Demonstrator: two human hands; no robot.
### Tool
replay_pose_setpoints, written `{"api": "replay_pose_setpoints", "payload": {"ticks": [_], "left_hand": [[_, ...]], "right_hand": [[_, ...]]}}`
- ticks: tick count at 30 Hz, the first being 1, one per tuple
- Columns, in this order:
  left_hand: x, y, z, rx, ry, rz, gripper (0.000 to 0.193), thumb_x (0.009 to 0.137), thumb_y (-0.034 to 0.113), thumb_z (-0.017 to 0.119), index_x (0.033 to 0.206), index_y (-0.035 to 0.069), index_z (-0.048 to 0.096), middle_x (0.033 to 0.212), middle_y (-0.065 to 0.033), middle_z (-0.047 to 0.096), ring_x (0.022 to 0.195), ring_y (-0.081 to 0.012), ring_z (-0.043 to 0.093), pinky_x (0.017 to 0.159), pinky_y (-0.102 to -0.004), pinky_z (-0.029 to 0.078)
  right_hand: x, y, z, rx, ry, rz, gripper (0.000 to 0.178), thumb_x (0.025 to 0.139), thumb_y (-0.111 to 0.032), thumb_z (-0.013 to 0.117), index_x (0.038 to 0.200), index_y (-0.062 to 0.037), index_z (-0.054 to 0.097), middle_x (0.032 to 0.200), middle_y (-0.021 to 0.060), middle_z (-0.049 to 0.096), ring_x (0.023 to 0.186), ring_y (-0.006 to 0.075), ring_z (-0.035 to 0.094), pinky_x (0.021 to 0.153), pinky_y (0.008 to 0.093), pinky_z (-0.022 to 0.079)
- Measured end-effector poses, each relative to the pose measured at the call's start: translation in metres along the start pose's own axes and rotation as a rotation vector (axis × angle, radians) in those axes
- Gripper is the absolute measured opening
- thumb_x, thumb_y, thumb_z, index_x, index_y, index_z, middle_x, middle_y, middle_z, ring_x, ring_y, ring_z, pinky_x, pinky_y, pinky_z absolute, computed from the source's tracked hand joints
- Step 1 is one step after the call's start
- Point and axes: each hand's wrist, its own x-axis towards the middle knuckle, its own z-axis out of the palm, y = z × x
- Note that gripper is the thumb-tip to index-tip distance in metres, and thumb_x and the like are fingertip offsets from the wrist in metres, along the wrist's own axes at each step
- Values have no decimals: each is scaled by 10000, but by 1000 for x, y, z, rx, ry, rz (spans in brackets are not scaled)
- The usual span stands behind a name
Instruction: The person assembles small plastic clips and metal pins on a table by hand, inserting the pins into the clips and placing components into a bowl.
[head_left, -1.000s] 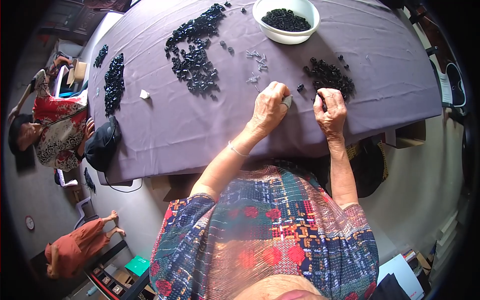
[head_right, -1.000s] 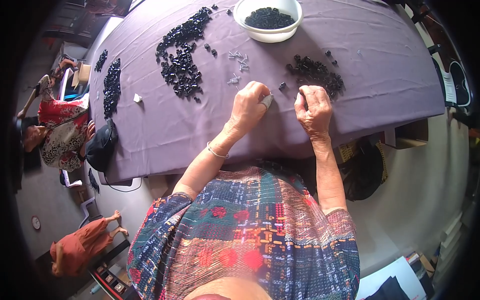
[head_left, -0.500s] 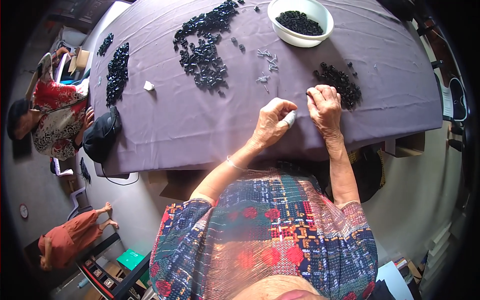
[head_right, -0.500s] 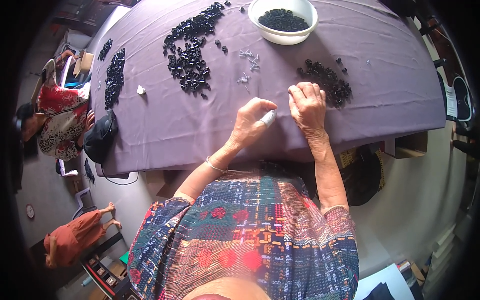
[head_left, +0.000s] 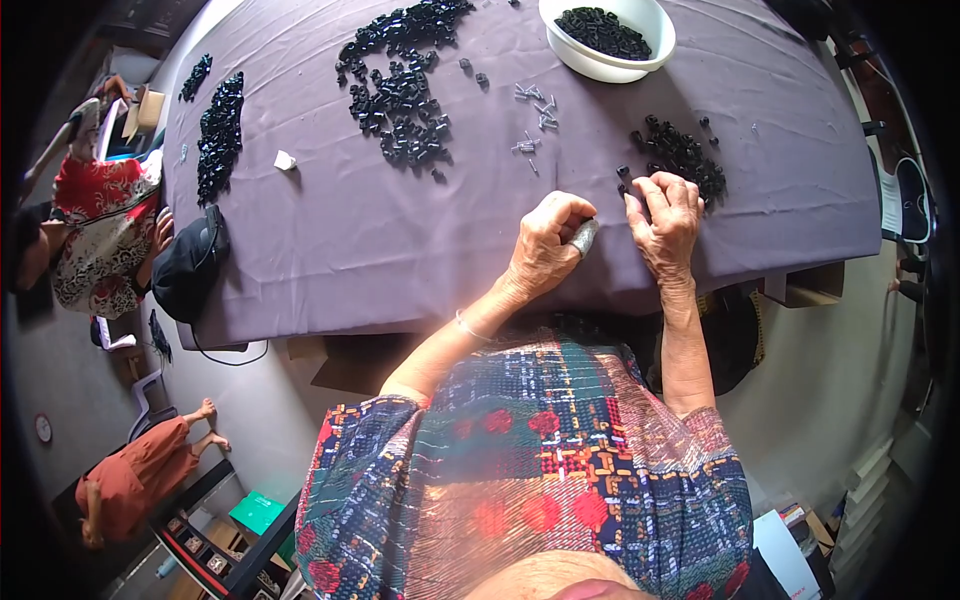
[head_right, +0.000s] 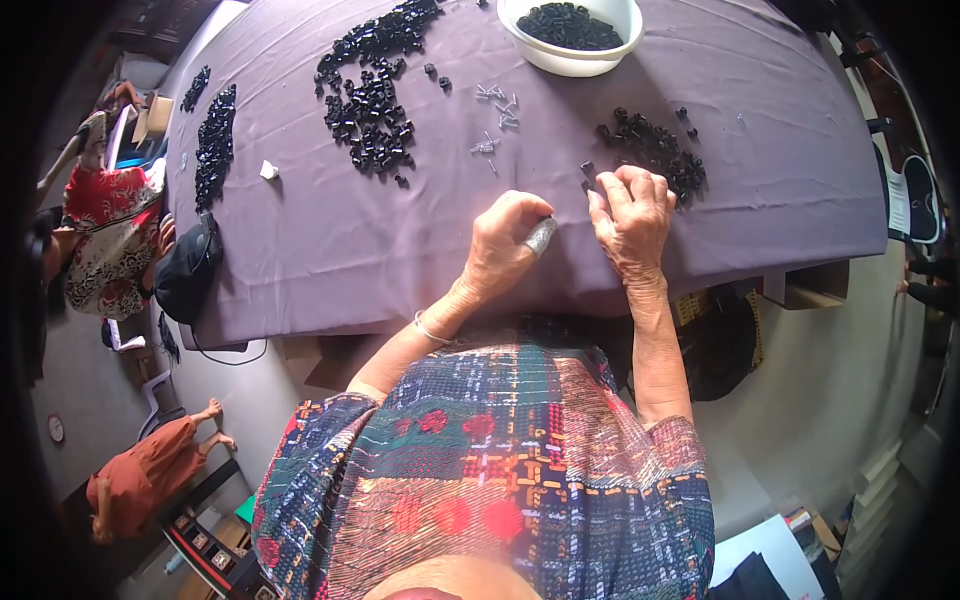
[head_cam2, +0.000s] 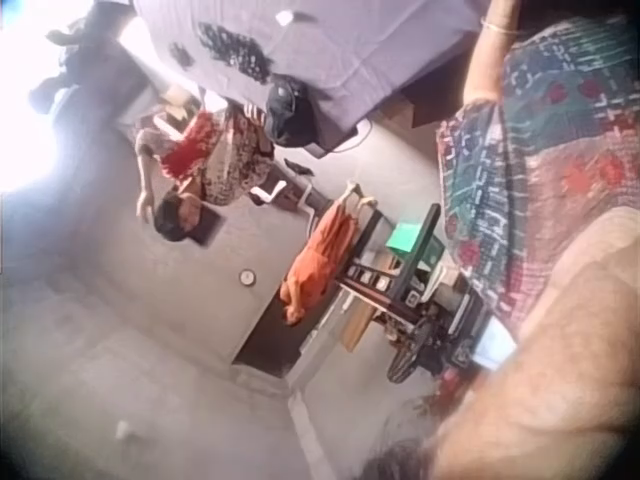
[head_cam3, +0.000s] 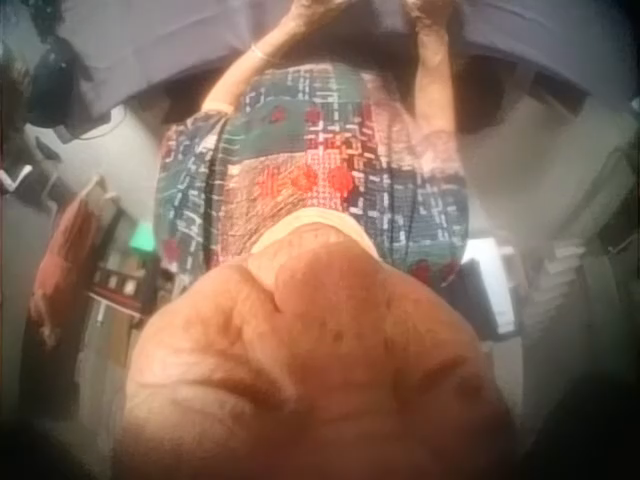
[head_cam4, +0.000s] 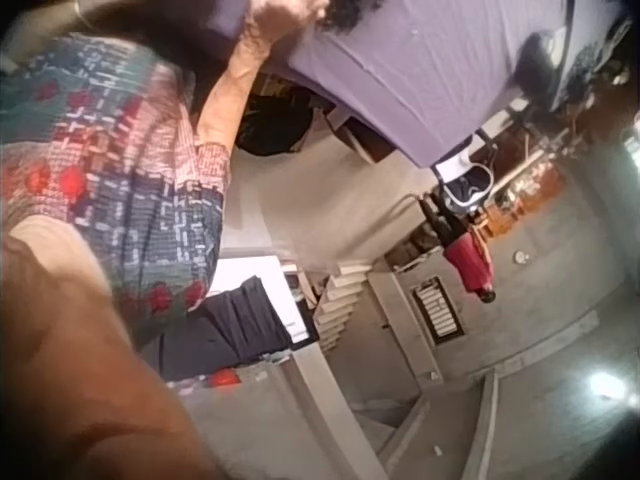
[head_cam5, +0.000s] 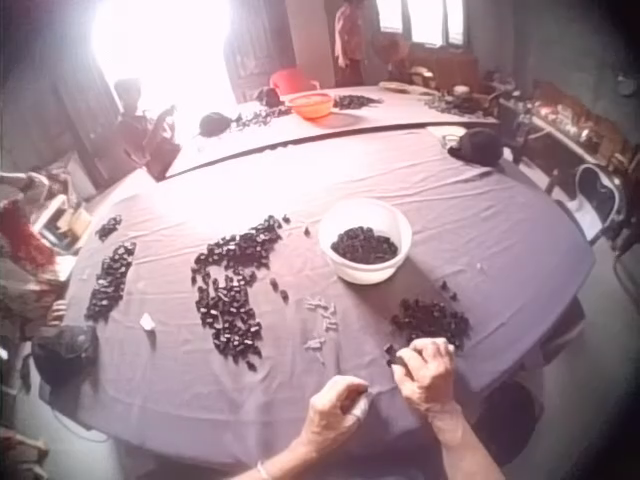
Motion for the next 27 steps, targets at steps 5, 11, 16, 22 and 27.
{"api": "replay_pose_setpoints", "payload": {"ticks": [5,11,16,22,27], "left_hand": [[-3,-1,1,-14,9,0,188,785,-63,666,948,3,601,891,-75,607,741,-125,648,646,-243,539],[-4,-4,1,-48,32,18,190,790,-66,661,956,1,597,880,-75,603,739,-119,641,648,-244,539],[-3,0,-1,-132,77,-135,167,823,-22,666,979,16,618,883,-56,653,827,-121,631,752,-256,512],[-1,-6,0,-347,104,-213,207,852,-44,631,1046,12,583,939,-51,661,842,-103,637,750,-241,515],[1,-6,1,-370,99,-183,239,853,-63,619,1075,8,564,963,-50,655,847,-104,633,759,-237,514]], "right_hand": [[5,-3,8,10,-18,-52,188,695,-96,751,872,-107,690,926,11,597,900,213,538,787,357,404],[13,-22,17,111,4,-142,172,709,-143,730,866,-118,664,918,6,578,904,211,543,783,374,393],[25,-12,23,-16,-9,-70,246,745,-135,725,982,-101,669,973,43,587,921,235,548,782,371,430],[25,8,26,-8,-135,-140,288,730,-102,720,1009,-86,655,958,63,579,885,255,577,773,370,466],[26,-3,15,85,-59,-134,287,748,-16,682,1029,-37,628,953,108,606,868,283,602,788,374,487]]}}
